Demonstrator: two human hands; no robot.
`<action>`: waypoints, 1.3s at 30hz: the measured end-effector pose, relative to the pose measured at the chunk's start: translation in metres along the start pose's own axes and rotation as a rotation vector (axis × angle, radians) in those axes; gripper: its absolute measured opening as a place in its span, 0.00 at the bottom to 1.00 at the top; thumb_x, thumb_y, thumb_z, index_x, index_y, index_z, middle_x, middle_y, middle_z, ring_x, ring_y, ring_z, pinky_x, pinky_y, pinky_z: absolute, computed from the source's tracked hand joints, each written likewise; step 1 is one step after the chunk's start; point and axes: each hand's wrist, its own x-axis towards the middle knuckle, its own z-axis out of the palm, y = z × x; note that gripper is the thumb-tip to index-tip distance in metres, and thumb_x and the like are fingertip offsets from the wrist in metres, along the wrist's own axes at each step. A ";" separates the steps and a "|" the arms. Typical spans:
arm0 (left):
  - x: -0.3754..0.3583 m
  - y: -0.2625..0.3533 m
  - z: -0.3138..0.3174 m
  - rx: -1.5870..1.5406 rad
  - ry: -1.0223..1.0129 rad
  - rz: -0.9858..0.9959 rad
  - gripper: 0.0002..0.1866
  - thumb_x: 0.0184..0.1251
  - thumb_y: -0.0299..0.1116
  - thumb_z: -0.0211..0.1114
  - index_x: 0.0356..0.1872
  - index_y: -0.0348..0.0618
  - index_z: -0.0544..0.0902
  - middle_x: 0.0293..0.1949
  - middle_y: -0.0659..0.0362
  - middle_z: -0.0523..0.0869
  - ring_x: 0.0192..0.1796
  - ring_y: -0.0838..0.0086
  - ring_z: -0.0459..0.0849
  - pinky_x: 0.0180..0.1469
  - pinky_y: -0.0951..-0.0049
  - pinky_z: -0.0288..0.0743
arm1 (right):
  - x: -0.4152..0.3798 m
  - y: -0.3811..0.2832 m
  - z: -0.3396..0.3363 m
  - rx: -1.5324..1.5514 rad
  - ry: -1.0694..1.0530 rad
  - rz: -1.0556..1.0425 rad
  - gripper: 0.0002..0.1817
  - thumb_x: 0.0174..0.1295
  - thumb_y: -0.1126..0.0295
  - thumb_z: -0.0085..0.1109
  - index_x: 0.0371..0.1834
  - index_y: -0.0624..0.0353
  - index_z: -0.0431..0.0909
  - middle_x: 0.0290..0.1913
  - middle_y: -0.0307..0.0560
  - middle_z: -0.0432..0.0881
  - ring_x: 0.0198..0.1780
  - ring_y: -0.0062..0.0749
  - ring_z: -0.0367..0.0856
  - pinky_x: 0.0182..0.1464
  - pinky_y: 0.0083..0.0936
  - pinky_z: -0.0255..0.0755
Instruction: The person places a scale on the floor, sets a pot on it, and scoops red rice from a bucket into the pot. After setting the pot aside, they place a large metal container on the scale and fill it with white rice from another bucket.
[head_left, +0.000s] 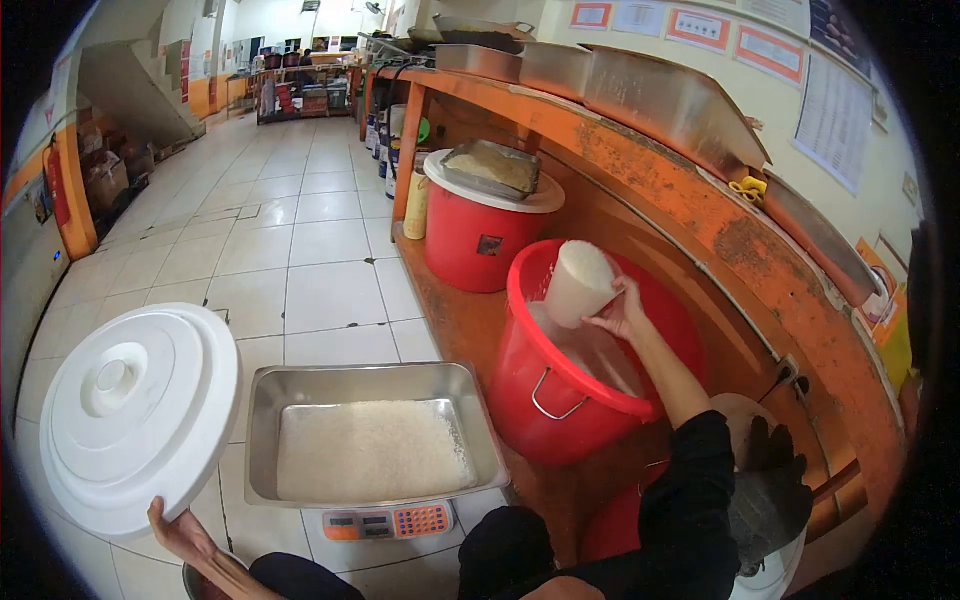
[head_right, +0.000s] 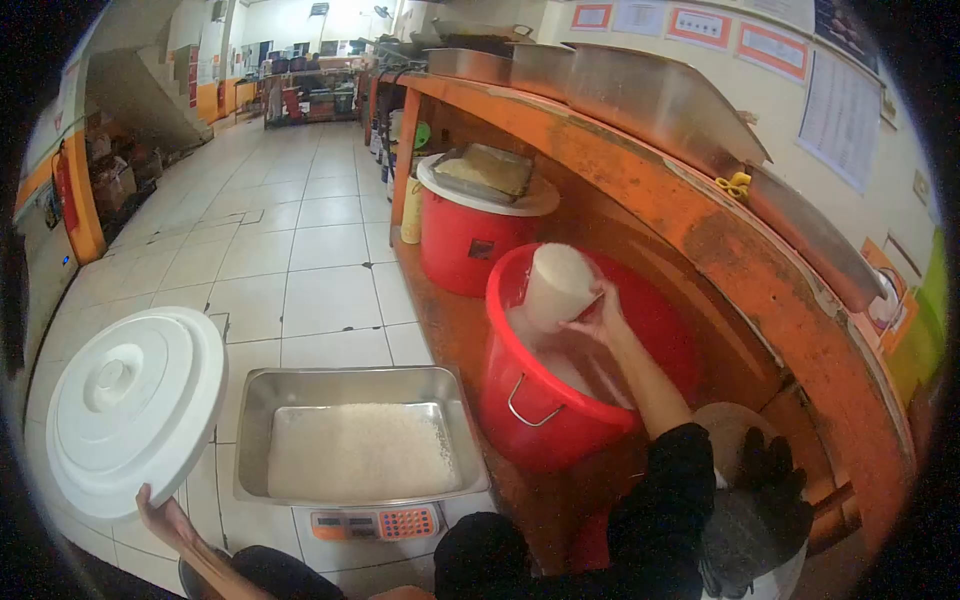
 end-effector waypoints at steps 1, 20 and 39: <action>0.008 -0.002 -0.014 -0.021 0.007 -0.001 0.28 0.50 0.25 0.59 0.53 0.23 0.62 0.53 0.47 0.68 0.57 0.61 0.65 0.62 0.62 0.56 | -0.007 -0.008 0.009 -0.020 -0.050 -0.037 0.39 0.38 0.53 0.49 0.61 0.47 0.56 0.63 0.49 0.55 0.62 0.50 0.55 0.53 0.56 0.63; -0.044 0.018 0.058 -0.063 0.026 0.054 0.31 0.43 0.20 0.56 0.53 0.22 0.60 0.54 0.44 0.66 0.58 0.55 0.65 0.64 0.56 0.56 | -0.050 0.182 0.182 -0.287 -0.322 0.203 0.35 0.43 0.59 0.53 0.59 0.55 0.61 0.58 0.53 0.63 0.60 0.53 0.60 0.50 0.45 0.70; -0.043 0.010 0.062 -0.042 0.056 0.059 0.33 0.43 0.18 0.55 0.56 0.24 0.58 0.55 0.44 0.65 0.59 0.55 0.64 0.63 0.55 0.56 | -0.078 0.223 0.238 -1.524 -0.436 -1.158 0.42 0.37 0.64 0.67 0.61 0.44 0.61 0.62 0.69 0.46 0.62 0.65 0.50 0.46 0.43 0.72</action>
